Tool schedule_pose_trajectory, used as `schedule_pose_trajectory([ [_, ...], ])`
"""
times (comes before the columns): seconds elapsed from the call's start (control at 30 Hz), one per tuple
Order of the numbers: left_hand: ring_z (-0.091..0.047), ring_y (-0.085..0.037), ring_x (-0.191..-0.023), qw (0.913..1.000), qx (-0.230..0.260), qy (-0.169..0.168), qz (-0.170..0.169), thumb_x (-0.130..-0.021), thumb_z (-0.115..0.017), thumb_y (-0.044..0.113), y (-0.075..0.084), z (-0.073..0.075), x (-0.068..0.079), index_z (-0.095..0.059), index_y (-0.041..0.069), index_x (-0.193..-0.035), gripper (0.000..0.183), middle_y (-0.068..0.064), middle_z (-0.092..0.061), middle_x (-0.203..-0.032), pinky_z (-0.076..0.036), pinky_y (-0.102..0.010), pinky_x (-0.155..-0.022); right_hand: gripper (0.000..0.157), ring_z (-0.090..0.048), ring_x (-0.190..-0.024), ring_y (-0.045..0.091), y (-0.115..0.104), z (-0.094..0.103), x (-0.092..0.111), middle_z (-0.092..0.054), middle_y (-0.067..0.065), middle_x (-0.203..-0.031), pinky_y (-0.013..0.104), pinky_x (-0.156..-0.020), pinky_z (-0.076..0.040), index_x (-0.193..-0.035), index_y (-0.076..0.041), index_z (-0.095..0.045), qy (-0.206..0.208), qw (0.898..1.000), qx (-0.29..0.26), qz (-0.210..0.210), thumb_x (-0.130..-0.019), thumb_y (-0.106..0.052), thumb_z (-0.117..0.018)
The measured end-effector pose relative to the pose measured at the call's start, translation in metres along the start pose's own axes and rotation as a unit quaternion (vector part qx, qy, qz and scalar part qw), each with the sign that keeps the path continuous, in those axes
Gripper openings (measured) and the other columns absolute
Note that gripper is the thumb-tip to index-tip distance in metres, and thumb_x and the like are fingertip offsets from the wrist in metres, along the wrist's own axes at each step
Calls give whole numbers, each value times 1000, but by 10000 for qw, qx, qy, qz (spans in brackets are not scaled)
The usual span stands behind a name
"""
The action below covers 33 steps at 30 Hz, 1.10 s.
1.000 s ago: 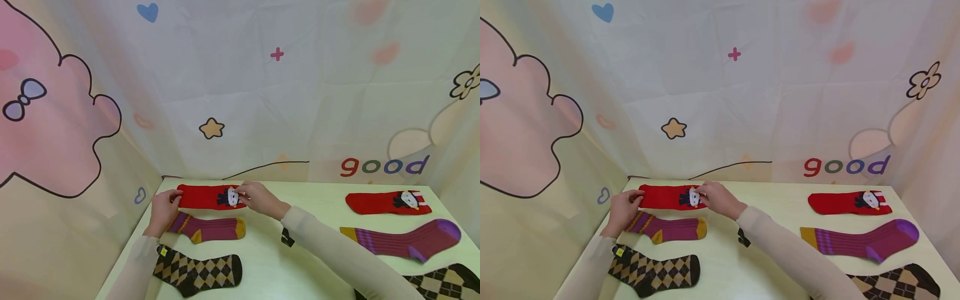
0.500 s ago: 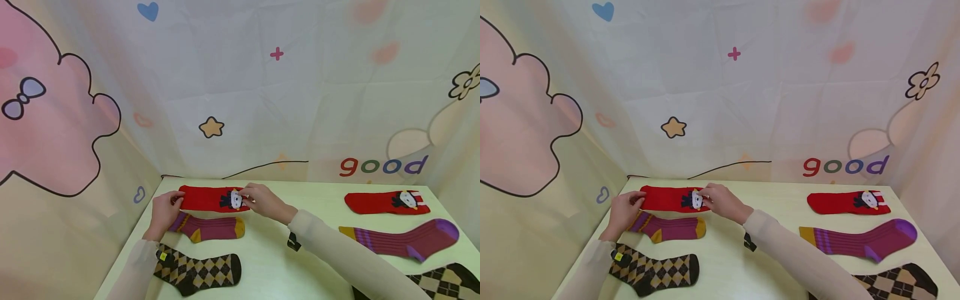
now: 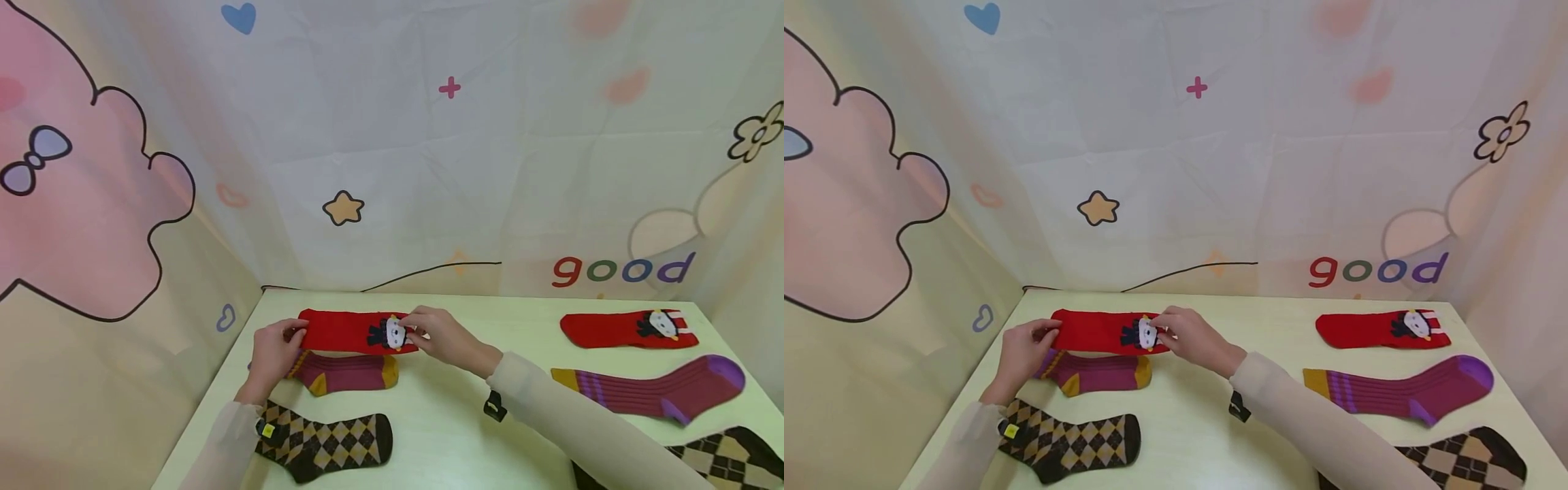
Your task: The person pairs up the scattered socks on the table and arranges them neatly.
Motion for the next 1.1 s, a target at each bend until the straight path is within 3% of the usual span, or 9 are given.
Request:
schedule_pose_trajectory([
  [0.2,-72,-29,-82,9998,75,13,-173,-92,-75,3,15,2,6,-79,0,-108,17,-19,-77,-101,-59,-47,-75,28,-68,-82,14,0,7,13,-72,9,-107,26,-75,-59,-118,-1,-74,122,9999,-60,19,-89,-1,-78],
  [0.53,-68,-20,-73,9985,282,70,-457,-88,-79,1,34,0,15,-80,2,-105,16,-14,-77,-95,-53,-26,-61,30,-68,-81,12,6,14,36,-71,7,-107,29,-73,-60,-119,-3,-74,165,9994,-220,-209,-89,-2,-78],
  [0.67,-71,-23,-75,9978,453,-54,-481,-89,-78,1,42,-2,20,-80,2,-105,17,-15,-77,-99,-57,-29,-61,30,-68,-80,12,6,20,45,-71,7,-107,26,-71,-59,-118,-2,-74,217,9992,-285,-198,-89,-1,-79],
  [0.83,-74,-25,-83,9968,618,-221,-456,-89,-78,1,51,-7,24,-80,2,-106,17,-14,-77,-102,-61,-38,-70,30,-68,-78,11,5,28,58,-71,8,-104,26,-68,-58,-117,-1,-74,335,9988,-317,-133,-87,3,-78],
  [1.1,-67,-16,-75,9964,602,-465,-369,-88,-80,2,61,-20,31,-81,6,-106,19,-9,-78,-101,-55,-25,-65,32,-67,-79,9,8,34,81,-71,7,-105,30,-69,-60,-119,-3,-74,283,9983,-331,-392,-87,3,-78],
])
Point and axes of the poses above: each hand's wrist, its own x-axis away from the middle knuckle, its own z-axis out of the back of the hand, y = z × x, the point moved 8 cm from there along -x, towards the middle knuckle
